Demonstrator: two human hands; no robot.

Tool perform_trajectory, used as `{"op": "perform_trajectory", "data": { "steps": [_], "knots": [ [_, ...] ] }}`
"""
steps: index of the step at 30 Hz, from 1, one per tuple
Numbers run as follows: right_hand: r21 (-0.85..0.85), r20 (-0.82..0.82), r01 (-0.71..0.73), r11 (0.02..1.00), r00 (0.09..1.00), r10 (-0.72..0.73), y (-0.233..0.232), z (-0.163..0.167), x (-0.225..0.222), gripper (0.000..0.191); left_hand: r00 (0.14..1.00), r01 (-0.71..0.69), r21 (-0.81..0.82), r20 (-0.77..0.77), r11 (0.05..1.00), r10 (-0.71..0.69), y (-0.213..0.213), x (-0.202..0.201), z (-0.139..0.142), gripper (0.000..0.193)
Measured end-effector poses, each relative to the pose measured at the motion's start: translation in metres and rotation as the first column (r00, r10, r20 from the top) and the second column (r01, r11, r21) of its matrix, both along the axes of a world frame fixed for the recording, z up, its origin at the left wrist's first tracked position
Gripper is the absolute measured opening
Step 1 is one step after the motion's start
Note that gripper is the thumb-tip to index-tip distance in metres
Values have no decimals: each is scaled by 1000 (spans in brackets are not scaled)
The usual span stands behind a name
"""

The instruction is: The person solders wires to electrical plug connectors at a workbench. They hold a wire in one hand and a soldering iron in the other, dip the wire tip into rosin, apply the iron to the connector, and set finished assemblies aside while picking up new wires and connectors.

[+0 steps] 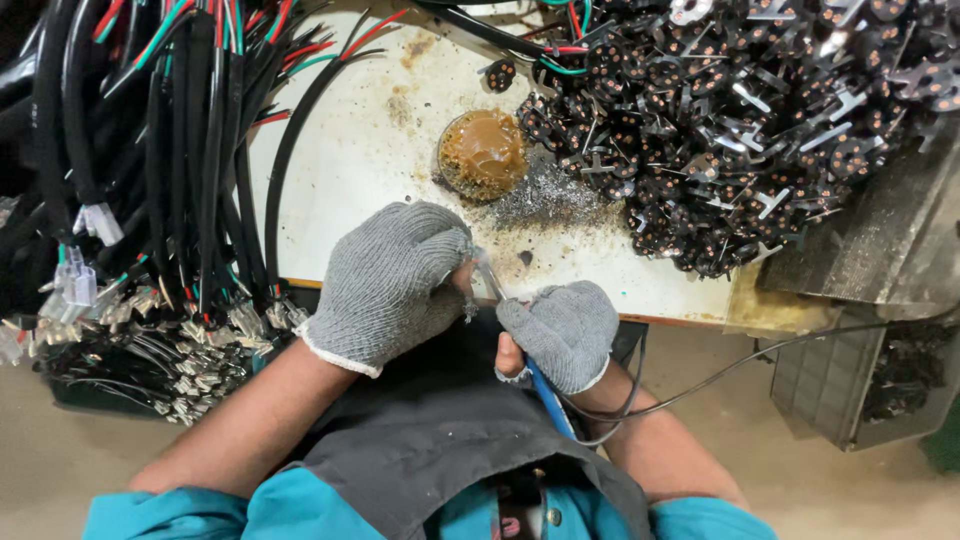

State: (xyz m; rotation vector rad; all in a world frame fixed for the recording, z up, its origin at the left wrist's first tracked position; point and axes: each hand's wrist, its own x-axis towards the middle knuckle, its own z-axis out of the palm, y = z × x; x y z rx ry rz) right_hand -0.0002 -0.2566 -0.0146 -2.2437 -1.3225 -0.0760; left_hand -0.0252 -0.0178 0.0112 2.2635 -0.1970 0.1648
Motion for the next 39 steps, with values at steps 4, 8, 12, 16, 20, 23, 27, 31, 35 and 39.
{"op": "perform_trajectory", "data": {
  "steps": [4, 8, 12, 16, 20, 23, 27, 31, 35, 39],
  "knots": [
    [63, 22, 14, 998, 1000, -15, 2, -2, 0, 22, 1000, -24, 35, 12, 999, 24, -1, -1, -1, 18],
    [77, 47, -26, 997, 999, 22, 4, -4, 1, 23, 997, -64, 93, 49, 994, 59, -1, -3, -2, 15],
    [96, 62, 2, 995, 998, -8, 4, -3, -2, 22, 997, -67, 121, 38, 990, 63, -2, -3, -2, 12],
    [78, -86, 101, 992, 992, -94, 4, 1, -5, 21, 998, -66, 128, 22, 990, 63, -3, 1, -2, 12],
    [184, -120, 169, 968, 982, -148, 5, 5, -8, 21, 998, -68, 129, 21, 989, 65, -3, 1, -1, 13],
    [185, -103, 144, 972, 987, -127, 5, 4, -5, 21, 997, -71, 109, 41, 992, 67, -3, 1, -1, 12],
    [249, -40, 28, 968, 999, -19, 1, 0, 0, 19, 996, -62, 88, 67, 994, 57, -2, -1, 0, 12],
    [29, 28, -49, 998, 998, 48, 0, -4, 3, 19, 997, -66, 71, 55, 995, 63, -1, -3, 2, 13],
    [91, 50, -37, 995, 998, 32, 4, -2, 1, 19, 998, -52, 65, 43, 996, 49, 0, -2, 2, 14],
    [142, 20, -15, 990, 1000, 13, 6, 2, 1, 25, 997, -66, 96, 31, 993, 64, -1, -1, 0, 14]
  ]
}}
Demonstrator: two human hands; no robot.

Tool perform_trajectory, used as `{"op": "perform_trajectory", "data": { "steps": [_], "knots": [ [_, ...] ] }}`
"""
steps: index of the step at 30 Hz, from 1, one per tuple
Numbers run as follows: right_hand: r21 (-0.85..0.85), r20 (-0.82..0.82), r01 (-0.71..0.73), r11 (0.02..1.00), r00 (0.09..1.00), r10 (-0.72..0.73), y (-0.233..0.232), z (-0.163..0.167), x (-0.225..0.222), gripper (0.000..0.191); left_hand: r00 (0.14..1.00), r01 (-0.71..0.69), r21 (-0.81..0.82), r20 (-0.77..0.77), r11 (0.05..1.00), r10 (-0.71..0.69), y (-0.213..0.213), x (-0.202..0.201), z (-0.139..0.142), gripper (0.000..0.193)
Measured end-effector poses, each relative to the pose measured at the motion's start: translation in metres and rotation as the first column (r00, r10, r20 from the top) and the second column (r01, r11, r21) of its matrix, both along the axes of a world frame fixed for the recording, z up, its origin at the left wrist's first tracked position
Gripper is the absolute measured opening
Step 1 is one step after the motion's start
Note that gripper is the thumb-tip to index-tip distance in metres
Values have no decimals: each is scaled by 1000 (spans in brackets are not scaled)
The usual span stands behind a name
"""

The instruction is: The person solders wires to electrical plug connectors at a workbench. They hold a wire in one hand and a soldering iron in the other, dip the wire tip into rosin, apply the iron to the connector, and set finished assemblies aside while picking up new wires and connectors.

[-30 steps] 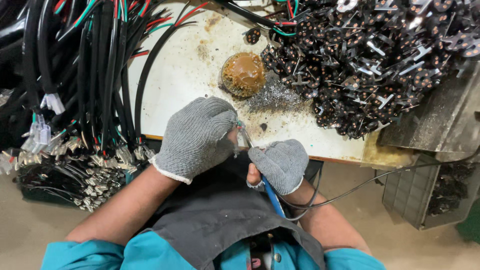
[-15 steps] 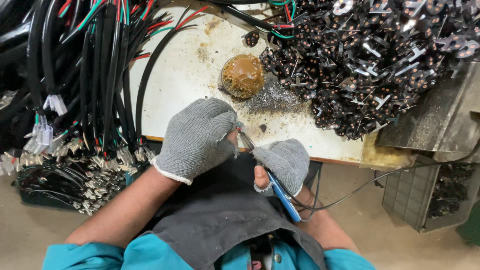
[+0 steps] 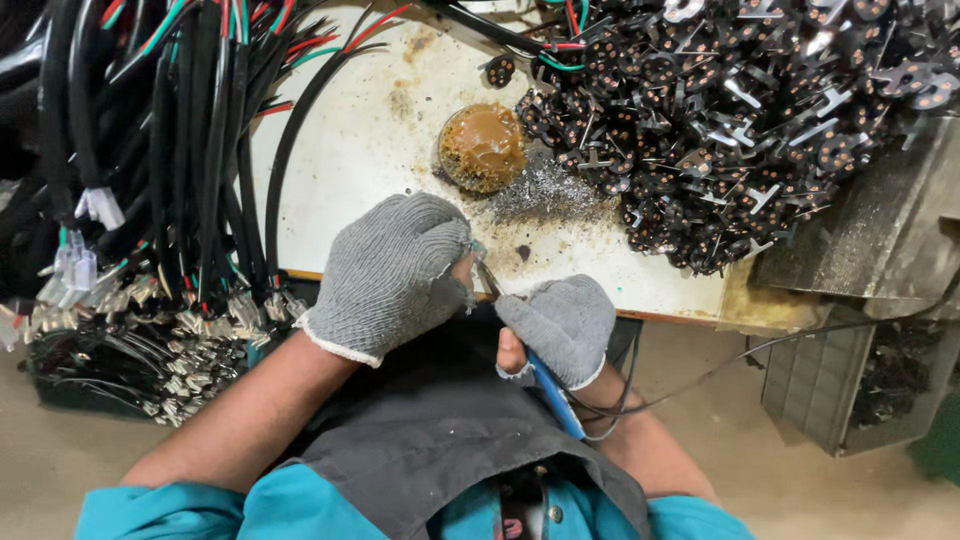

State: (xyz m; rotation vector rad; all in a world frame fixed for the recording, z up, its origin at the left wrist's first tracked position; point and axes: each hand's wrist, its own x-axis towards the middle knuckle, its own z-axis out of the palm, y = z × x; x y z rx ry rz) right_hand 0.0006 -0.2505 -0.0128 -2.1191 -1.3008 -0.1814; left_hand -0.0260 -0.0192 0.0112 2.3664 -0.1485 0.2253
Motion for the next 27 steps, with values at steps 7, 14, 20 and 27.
{"op": "perform_trajectory", "data": {
  "steps": [7, 14, 20, 27],
  "knots": [
    [-163, -81, 71, 984, 993, -85, 1, 2, -4, 25, 1000, -3, 44, -12, 999, 4, -2, 1, -2, 12],
    [63, -105, 116, 991, 988, -109, -1, 1, -9, 18, 1000, 0, 46, -30, 999, 2, -2, 1, 1, 13],
    [157, -163, 130, 979, 981, -104, -5, -5, -7, 21, 1000, -13, 57, 7, 998, 13, -2, 2, 3, 10],
    [54, -615, 392, 919, 738, -279, 2, 14, -22, 54, 1000, -10, 58, -2, 998, 10, 0, 0, 4, 10]
  ]
}}
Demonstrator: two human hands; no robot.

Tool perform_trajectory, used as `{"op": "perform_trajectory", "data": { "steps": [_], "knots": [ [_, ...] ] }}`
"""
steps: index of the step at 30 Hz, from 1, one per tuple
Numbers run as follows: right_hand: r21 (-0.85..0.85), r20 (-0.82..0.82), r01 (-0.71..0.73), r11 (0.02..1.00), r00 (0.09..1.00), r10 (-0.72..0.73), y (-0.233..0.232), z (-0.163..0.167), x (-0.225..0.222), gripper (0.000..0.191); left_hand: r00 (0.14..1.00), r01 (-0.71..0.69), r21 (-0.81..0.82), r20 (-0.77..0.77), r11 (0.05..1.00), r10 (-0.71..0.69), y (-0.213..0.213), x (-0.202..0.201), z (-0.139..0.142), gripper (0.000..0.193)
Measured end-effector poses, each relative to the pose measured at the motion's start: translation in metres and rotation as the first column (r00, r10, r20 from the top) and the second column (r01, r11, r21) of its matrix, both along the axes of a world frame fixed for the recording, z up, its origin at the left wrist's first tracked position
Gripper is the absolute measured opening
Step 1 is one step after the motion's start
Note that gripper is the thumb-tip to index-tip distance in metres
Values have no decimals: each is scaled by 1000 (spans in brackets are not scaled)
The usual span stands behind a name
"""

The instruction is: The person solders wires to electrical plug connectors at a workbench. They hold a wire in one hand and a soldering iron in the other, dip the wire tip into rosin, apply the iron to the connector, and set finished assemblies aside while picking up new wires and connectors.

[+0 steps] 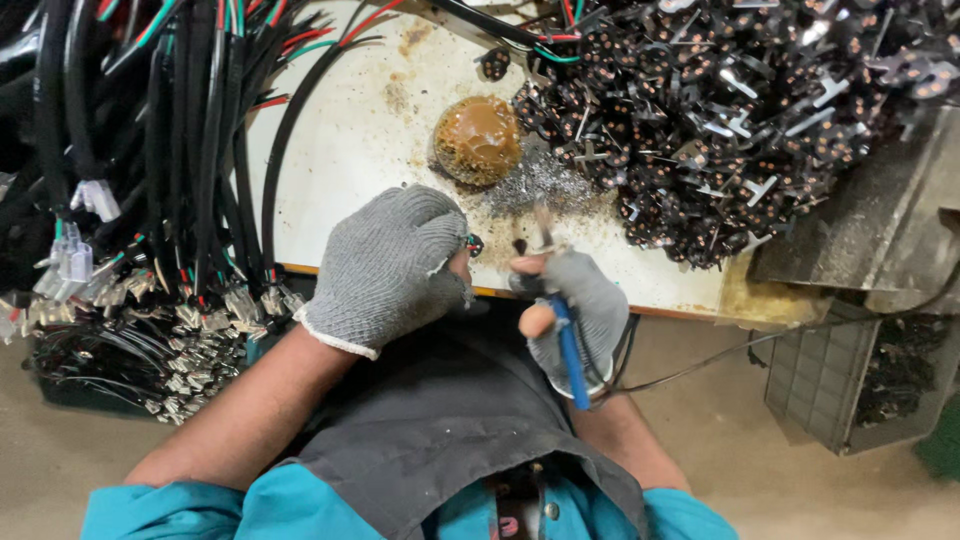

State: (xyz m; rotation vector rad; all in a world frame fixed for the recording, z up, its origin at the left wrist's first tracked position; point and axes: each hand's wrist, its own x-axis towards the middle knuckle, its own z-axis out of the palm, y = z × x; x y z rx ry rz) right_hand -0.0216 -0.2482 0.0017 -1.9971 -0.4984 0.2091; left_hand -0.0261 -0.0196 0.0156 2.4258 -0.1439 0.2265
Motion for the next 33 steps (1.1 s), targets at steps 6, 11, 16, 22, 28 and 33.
{"op": "perform_trajectory", "data": {
  "steps": [6, 11, 16, 22, 28, 33],
  "knots": [
    [160, 289, 305, 939, 895, -340, 0, 7, 20, 46, 1000, 0, -26, 30, 1000, 1, 2, 0, 0, 11],
    [-91, 653, 391, 916, 718, -242, -34, 17, 51, 45, 1000, -14, -12, 27, 1000, 15, -1, 1, 0, 11],
    [-212, 805, 477, 853, 580, -124, -38, 13, 68, 49, 1000, -8, -28, 16, 1000, 8, -2, 1, -1, 12],
    [-3, 546, 431, 902, 756, -360, -21, -2, 43, 49, 1000, -13, -7, 17, 1000, 13, -1, 1, -1, 13],
    [-136, 393, 232, 963, 905, -163, 1, -6, 23, 45, 1000, -7, -4, 17, 1000, 7, -1, 1, -2, 13],
    [49, 166, 204, 978, 963, -210, 7, 7, 32, 25, 1000, -12, 1, 18, 1000, 12, -2, 1, -4, 12]
  ]
}}
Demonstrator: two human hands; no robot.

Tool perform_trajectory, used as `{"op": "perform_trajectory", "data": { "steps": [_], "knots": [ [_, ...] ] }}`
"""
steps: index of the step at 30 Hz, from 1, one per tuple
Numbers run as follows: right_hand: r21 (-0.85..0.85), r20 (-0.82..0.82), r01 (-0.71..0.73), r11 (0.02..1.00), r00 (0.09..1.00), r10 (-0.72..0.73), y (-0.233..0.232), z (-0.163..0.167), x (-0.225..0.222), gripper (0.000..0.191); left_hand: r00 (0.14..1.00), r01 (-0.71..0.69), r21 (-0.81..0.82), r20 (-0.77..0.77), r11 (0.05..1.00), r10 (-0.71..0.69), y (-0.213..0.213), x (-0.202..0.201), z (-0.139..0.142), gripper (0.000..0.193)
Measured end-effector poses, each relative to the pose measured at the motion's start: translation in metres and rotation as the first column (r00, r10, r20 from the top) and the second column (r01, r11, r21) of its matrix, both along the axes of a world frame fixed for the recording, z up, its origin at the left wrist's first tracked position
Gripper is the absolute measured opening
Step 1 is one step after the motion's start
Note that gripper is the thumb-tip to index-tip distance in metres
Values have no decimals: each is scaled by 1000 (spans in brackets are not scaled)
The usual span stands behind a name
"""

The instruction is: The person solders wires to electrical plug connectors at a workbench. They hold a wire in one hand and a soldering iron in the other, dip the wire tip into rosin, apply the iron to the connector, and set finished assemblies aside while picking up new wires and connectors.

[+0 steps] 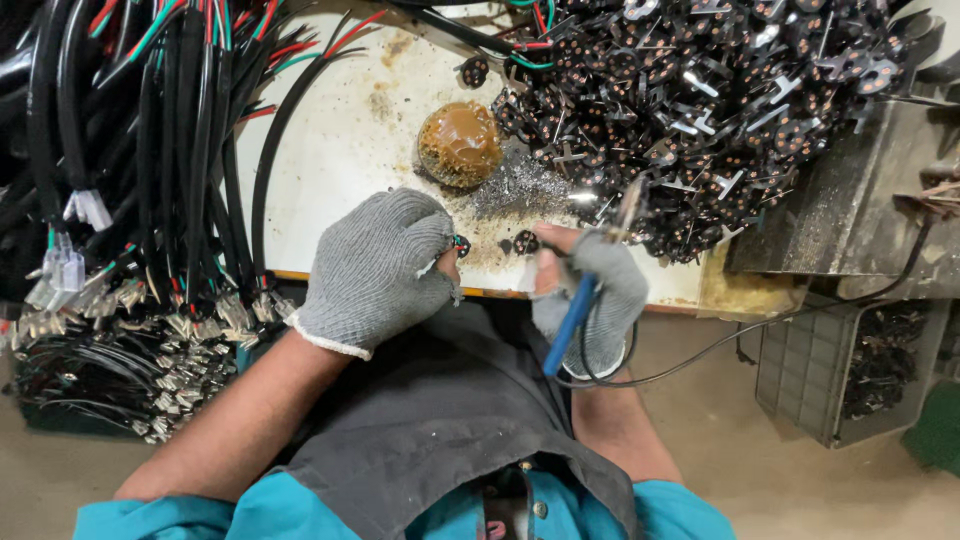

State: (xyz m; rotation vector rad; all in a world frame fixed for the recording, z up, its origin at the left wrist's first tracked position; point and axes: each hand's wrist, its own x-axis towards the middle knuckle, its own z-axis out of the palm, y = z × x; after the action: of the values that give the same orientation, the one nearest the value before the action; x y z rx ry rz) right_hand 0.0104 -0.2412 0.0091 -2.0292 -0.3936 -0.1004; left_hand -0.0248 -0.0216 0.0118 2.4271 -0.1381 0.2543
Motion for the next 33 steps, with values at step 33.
{"op": "perform_trajectory", "data": {
  "steps": [33],
  "knots": [
    [-506, 239, -148, 850, 922, 303, 23, 9, 6, 26, 1000, 5, -29, -29, 1000, -6, -4, 1, -4, 10]
  ]
}}
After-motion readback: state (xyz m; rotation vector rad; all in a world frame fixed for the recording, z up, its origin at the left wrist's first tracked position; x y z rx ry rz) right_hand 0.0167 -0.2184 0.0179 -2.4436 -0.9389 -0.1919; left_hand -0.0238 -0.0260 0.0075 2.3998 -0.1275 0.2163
